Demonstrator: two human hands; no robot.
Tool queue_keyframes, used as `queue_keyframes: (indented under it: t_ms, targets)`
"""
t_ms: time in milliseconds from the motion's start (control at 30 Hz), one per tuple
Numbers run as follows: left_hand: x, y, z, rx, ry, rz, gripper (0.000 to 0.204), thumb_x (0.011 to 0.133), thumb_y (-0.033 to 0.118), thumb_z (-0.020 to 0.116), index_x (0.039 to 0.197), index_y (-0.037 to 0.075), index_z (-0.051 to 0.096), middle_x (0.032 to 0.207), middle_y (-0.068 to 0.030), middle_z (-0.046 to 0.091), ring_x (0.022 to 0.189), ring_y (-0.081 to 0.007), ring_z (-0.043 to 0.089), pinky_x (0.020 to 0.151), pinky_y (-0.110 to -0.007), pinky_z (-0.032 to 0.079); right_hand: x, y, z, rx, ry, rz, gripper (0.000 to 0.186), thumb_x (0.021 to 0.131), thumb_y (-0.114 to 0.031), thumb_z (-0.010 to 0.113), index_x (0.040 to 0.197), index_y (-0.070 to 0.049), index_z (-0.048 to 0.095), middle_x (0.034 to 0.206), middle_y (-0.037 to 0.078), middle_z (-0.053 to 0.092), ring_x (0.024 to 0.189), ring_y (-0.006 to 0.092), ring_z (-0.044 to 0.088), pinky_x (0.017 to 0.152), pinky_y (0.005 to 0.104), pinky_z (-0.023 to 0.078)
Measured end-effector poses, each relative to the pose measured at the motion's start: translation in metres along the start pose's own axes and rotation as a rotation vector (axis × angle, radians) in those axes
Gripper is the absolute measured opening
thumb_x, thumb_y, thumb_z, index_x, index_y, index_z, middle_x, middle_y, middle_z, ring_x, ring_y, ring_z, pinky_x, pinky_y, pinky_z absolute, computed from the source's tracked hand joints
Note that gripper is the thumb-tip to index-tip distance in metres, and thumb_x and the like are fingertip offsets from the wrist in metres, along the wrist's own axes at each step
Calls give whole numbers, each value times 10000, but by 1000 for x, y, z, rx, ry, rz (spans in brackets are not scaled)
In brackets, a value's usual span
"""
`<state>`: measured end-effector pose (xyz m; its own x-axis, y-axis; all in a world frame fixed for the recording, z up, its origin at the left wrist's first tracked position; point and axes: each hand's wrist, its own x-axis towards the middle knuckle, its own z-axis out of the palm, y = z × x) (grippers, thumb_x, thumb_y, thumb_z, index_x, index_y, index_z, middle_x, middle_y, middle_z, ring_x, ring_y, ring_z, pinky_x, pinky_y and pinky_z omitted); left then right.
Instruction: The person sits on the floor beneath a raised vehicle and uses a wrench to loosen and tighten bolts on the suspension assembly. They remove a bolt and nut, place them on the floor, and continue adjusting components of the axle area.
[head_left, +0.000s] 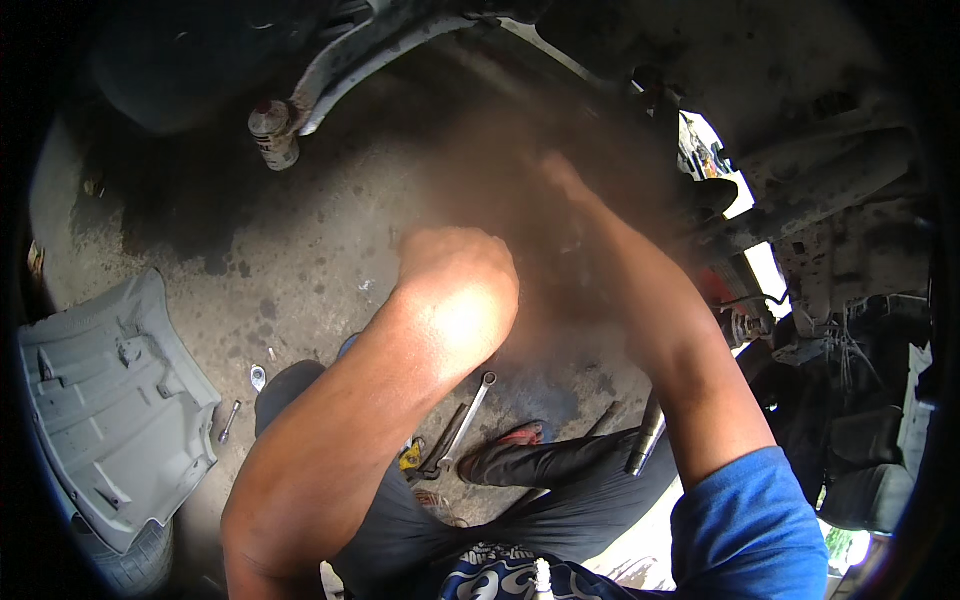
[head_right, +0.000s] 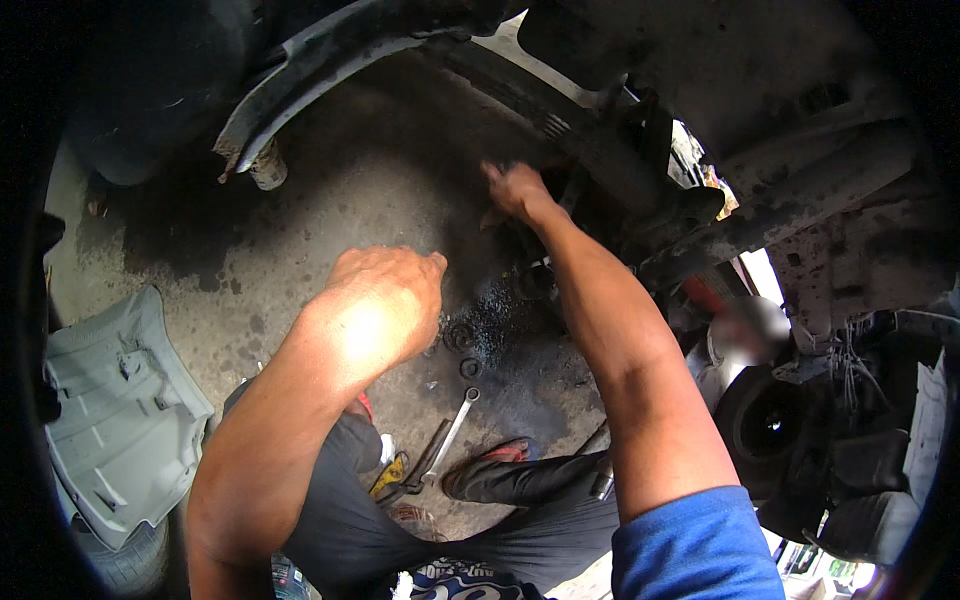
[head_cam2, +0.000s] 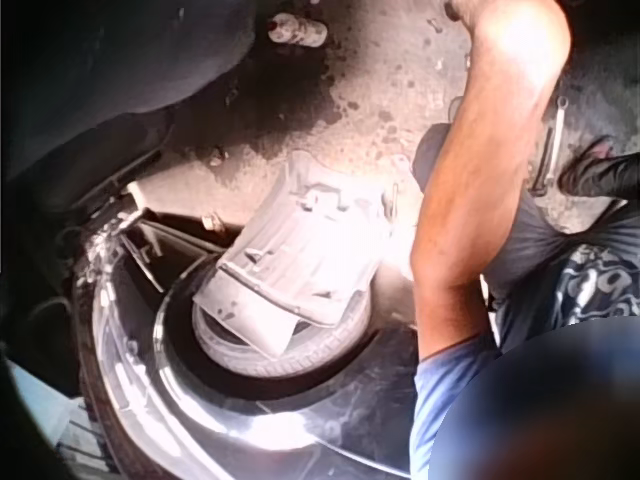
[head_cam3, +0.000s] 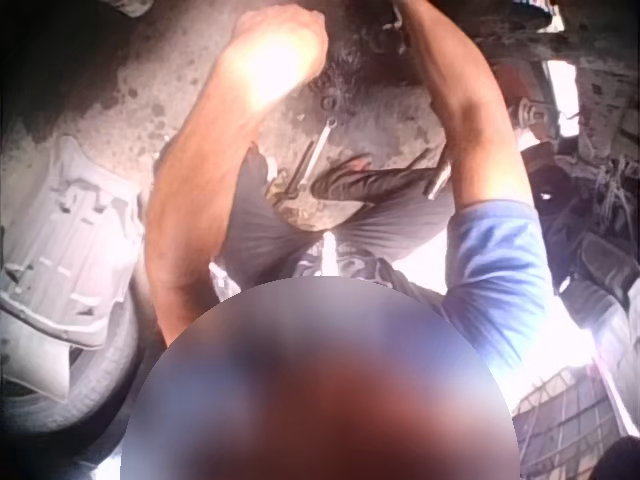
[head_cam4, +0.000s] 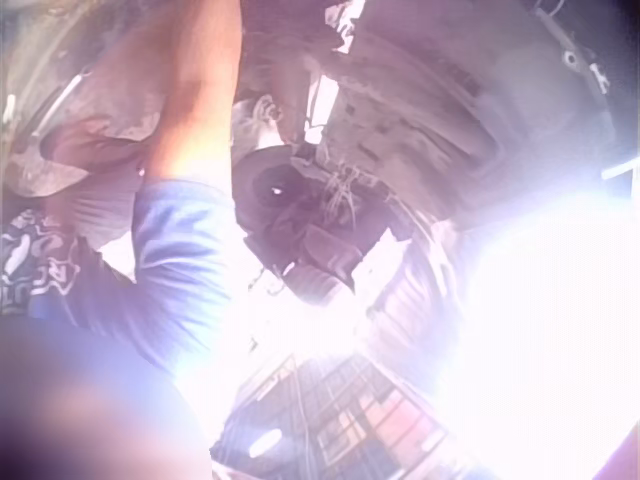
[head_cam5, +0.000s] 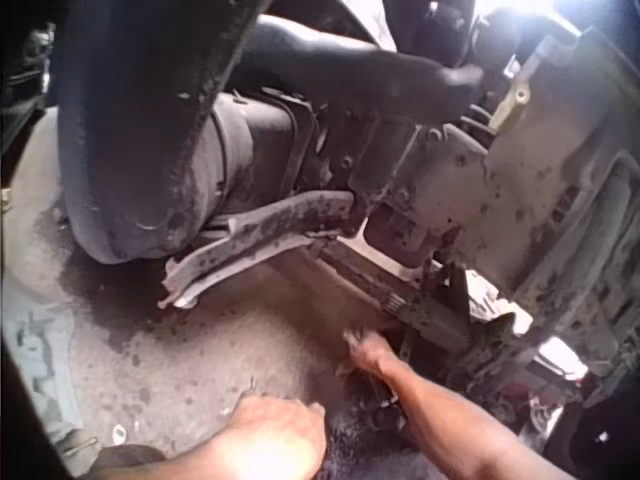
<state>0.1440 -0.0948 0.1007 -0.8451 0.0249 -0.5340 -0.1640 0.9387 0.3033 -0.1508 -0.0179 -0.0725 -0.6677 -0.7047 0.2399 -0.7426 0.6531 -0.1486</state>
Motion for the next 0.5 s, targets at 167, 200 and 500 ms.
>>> queue_keyframes:
  t_ms: [167,200,500]
  targets:
    - [-6,-2,-3,-3,29,-3,397,887,77,549,1280,53,596,1109,-166,701,1074,-306,671,910,-405,534,9,-13,-37,301,-372,384,673,956,-552,522,1136,88,622,1084,313,652,1059,409,642,939,457,474]
    - [-6,-2,-3,0,11,2,401,881,73,553,1280,54,597,1110,-167,700,1078,-307,669,915,-405,532,12,-17,-47,330,-361,309,670,949,-548,542,1136,90,620,1084,309,655,1060,400,643,940,451,474]
    - [-3,-1,-1,-98,99,-42,401,869,90,556,1263,75,630,1208,-145,675,1141,-290,642,967,-395,511,-22,-41,-123,251,-381,-36,684,915,-455,643,1280,109,514,1210,304,615,1197,403,569,1016,424,442]
